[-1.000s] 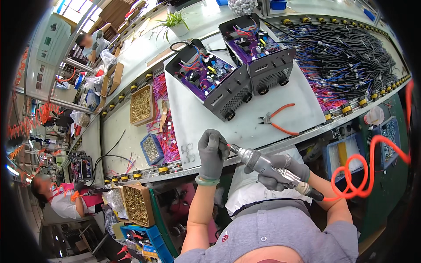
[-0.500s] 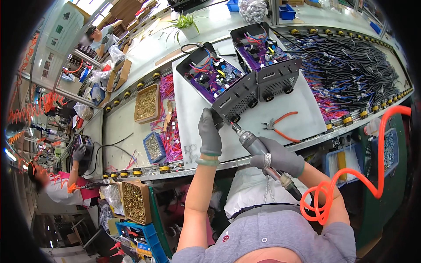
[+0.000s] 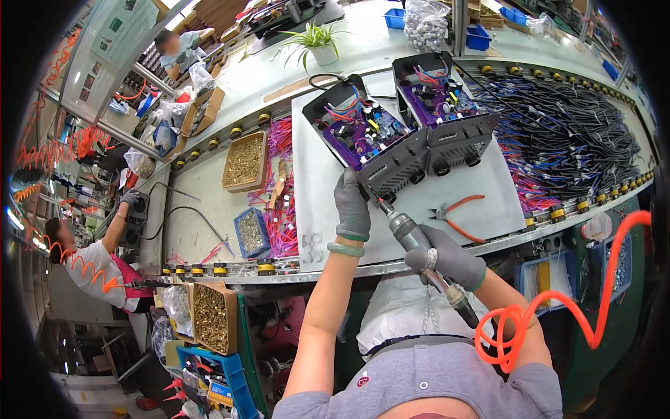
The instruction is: The person uses a pneumatic screwdriver to tighten screws on the metal casing of an electronic device. They then manipulate and connect various colored wires to the internal circuit board, organizing them within the chassis. The person handles two similar electronic units on the workbench, performing assembly steps on each.
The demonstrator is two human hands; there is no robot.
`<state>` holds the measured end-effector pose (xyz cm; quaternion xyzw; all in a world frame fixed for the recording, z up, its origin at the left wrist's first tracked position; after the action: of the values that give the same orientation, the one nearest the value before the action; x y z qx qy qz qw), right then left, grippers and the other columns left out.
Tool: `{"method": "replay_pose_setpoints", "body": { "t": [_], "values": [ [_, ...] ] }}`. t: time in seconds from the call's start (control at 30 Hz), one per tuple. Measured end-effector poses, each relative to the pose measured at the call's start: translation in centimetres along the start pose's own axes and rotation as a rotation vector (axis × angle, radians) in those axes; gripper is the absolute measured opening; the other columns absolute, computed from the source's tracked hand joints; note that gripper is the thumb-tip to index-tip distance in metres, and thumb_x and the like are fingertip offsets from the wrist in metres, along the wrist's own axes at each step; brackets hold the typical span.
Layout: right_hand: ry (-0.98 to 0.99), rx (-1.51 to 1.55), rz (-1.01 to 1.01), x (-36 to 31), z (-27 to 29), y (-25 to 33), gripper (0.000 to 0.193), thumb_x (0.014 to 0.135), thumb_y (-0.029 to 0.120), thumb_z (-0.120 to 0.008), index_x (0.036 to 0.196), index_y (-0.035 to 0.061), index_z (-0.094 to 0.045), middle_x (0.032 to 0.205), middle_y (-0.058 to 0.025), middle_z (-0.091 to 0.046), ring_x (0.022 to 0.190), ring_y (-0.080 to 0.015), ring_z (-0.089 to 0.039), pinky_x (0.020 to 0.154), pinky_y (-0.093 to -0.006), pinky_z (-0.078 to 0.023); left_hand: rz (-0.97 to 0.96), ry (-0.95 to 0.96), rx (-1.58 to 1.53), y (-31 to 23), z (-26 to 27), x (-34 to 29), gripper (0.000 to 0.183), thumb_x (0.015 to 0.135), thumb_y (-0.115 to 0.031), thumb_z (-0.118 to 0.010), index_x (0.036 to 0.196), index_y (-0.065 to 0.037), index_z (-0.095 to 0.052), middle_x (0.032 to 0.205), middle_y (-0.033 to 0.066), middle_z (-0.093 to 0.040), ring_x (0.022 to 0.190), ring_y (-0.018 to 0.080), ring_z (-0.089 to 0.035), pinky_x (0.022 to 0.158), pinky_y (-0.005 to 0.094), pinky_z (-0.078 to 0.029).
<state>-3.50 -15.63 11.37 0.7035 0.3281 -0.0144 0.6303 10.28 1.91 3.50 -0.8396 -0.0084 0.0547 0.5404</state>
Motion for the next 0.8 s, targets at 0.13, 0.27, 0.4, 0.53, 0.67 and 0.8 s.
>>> {"method": "replay_pose_setpoints", "body": {
  "t": [0.13,0.27,0.4,0.53,0.67,0.8],
  "values": [
    [0.003,0.010,-0.001,0.0,0.2,-0.1,0.054,0.079,0.036,-0.072,0.112,-0.0007,-0.050,0.081,-0.0059,-0.057,0.058,-0.0107,-0.060,0.048,-0.0259,-0.051,-0.002,-0.024,-0.004,-0.4,-0.4,-0.1,0.037,0.105,-0.038,-0.046,0.103,-0.005,-0.062,0.080,-0.0034,-0.055,0.067,0.0051,-0.045,0.059,0.0230,-0.037],
    [0.003,0.009,-0.022,-0.1,0.0,0.1,0.053,0.079,0.036,-0.072,0.112,-0.0005,-0.050,0.079,-0.0058,-0.058,0.057,-0.0106,-0.059,0.048,-0.0256,-0.051,-0.014,-0.015,-0.025,-0.2,-0.4,-0.1,0.036,0.106,-0.038,-0.045,0.102,-0.006,-0.062,0.077,-0.0043,-0.054,0.064,0.0051,-0.042,0.056,0.0232,-0.035],
    [0.018,0.047,-0.017,0.0,-0.2,0.0,0.053,0.080,0.035,-0.071,0.113,-0.0008,-0.049,0.078,-0.0063,-0.058,0.056,-0.0112,-0.059,0.047,-0.0265,-0.050,-0.020,-0.049,-0.013,0.3,-0.3,-0.1,0.036,0.105,-0.038,-0.046,0.099,-0.008,-0.062,0.074,-0.0052,-0.052,0.062,0.0051,-0.039,0.054,0.0232,-0.032],
    [0.008,0.085,-0.100,0.2,-0.7,0.5,0.053,0.081,0.035,-0.071,0.114,-0.0012,-0.049,0.078,-0.0063,-0.058,0.055,-0.0118,-0.059,0.047,-0.0276,-0.050,-0.033,-0.058,-0.010,0.3,-0.2,-0.2,0.035,0.105,-0.039,-0.046,0.097,-0.009,-0.062,0.073,-0.0053,-0.052,0.061,0.0051,-0.039,0.054,0.0231,-0.032],
    [-0.002,0.134,-0.050,0.8,-1.4,0.2,0.052,0.082,0.034,-0.070,0.115,-0.0010,-0.049,0.078,-0.0063,-0.059,0.056,-0.0122,-0.059,0.047,-0.0282,-0.050,-0.033,-0.035,-0.006,0.3,-0.4,0.0,0.035,0.104,-0.039,-0.047,0.097,-0.009,-0.061,0.073,-0.0048,-0.051,0.061,0.0051,-0.041,0.053,0.0234,-0.032],
    [-0.010,0.107,0.021,0.7,-1.1,-0.9,0.053,0.081,0.034,-0.072,0.116,-0.0005,-0.050,0.080,-0.0070,-0.060,0.057,-0.0123,-0.060,0.048,-0.0282,-0.050,-0.028,-0.032,0.009,0.4,-0.2,0.3,0.035,0.102,-0.039,-0.049,0.096,-0.008,-0.063,0.072,-0.0043,-0.052,0.061,0.0068,-0.043,0.052,0.0254,-0.034]
  ]
}}
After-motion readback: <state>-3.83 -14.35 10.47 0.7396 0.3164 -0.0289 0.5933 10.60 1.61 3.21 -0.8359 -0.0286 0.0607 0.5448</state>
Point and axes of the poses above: each hand's wrist, its own x-axis towards the middle knuckle, its own z-axis out of the back of the hand, y = z × x, the point moved 4 cm from there along x, towards the middle knuckle
